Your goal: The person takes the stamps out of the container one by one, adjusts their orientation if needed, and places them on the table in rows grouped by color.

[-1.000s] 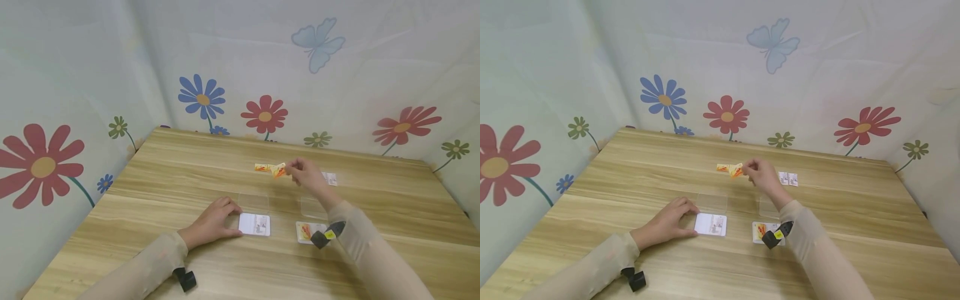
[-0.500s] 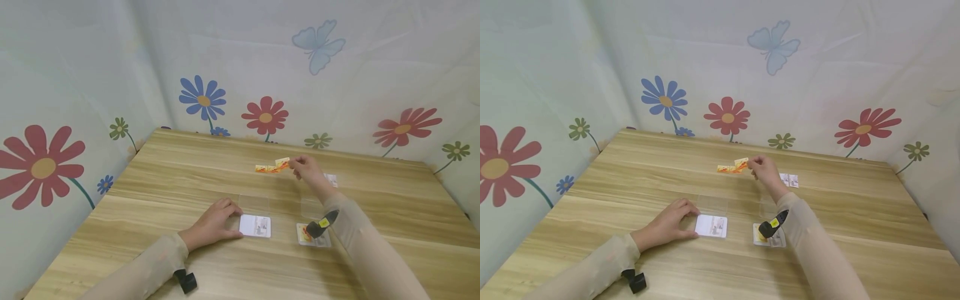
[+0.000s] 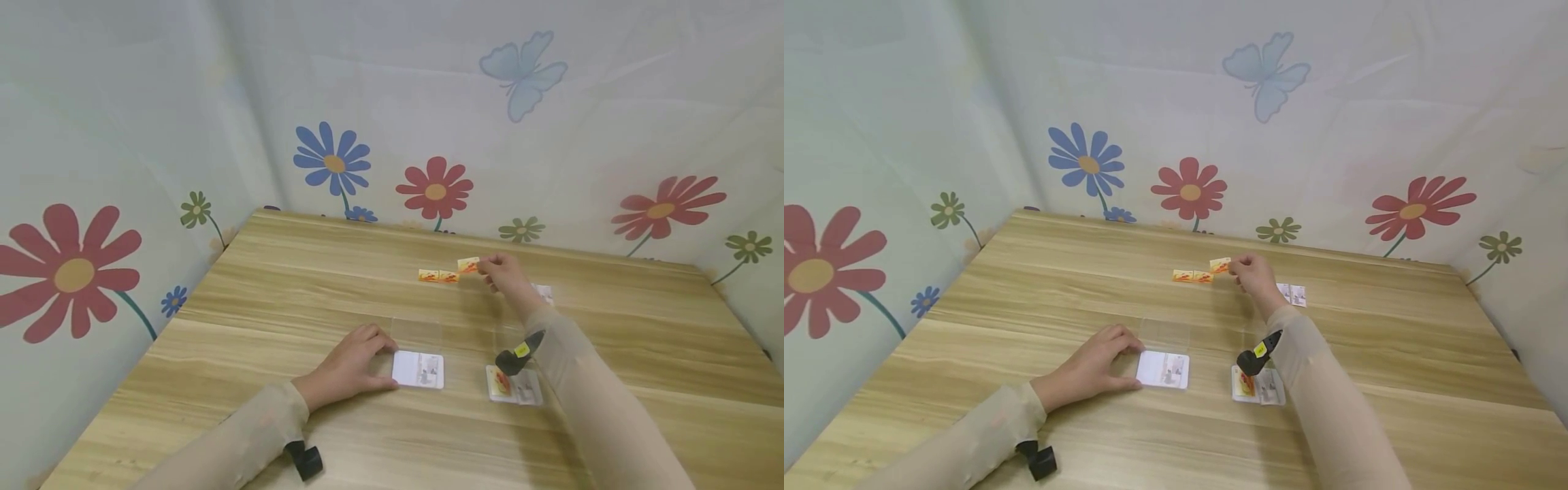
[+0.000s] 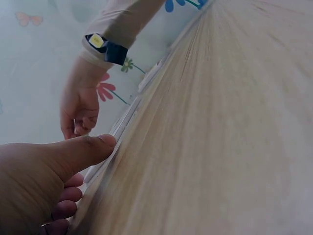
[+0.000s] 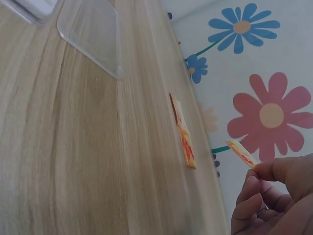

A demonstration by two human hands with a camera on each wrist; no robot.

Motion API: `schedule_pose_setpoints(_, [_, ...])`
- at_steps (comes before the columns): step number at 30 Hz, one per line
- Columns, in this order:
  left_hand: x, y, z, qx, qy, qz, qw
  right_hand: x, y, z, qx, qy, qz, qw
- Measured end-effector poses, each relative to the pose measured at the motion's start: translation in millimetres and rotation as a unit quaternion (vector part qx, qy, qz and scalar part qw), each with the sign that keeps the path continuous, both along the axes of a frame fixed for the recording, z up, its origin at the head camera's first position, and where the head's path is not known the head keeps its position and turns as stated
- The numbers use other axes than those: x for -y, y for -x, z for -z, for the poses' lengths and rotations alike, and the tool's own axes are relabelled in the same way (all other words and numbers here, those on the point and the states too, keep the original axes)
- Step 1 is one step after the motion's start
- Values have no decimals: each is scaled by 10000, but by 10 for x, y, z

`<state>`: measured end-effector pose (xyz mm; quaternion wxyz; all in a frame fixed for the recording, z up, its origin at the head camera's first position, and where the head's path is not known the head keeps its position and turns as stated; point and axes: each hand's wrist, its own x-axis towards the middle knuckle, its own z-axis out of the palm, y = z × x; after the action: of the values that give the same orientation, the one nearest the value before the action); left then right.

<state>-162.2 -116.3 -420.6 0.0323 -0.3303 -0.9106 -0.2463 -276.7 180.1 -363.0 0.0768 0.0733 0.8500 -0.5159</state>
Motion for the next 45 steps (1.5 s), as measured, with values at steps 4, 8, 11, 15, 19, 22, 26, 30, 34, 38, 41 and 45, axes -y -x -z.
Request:
schedule_pose_setpoints(4, [-1, -2, 5, 22, 10, 3, 10000, -15, 17, 34, -45, -35, 16, 10000])
schedule_pose_setpoints(8, [1, -5, 5, 31, -7, 5, 10000, -28, 33, 61, -68, -124, 25, 9999])
schedule_pose_setpoints(11, [3, -7, 2, 17, -15, 4, 10000, -44, 54, 88, -47, -269, 56, 9996])
schedule_pose_setpoints(15, [4, -8, 2, 41, -12, -1, 10000, -82, 95, 138, -29, -459, 61, 9989])
schedule_pose_setpoints(19, [1, -8, 1, 89, 2, -23, 10000, -110, 125, 182, -29, -461, 63, 9989])
schedule_pose_setpoints(22, [1, -10, -6, 82, 17, -29, 10000, -111, 123, 190, -4, -443, 82, 9990])
schedule_pose_setpoints(26, [4, -13, -12, 65, 24, -19, 10000, -109, 109, 187, 44, -444, 7, 9990])
schedule_pose_setpoints(30, [5, -14, -18, 49, 4, 0, 10000, -108, 106, 195, 20, -475, -71, 9988])
schedule_pose_setpoints(34, [7, -16, -22, 40, 3, -4, 10000, -96, 103, 200, 47, -393, -78, 9992])
schedule_pose_setpoints(38, [9, -13, -18, 31, 17, -14, 10000, -92, 100, 204, 114, -362, -35, 9993])
schedule_pose_setpoints(41, [8, -6, -12, 12, 36, -1, 10000, -92, 100, 208, 165, -320, -22, 9993])
schedule_pose_setpoints(45, [11, -5, -12, 65, 44, -29, 10000, -79, 97, 199, 172, -292, -34, 9994])
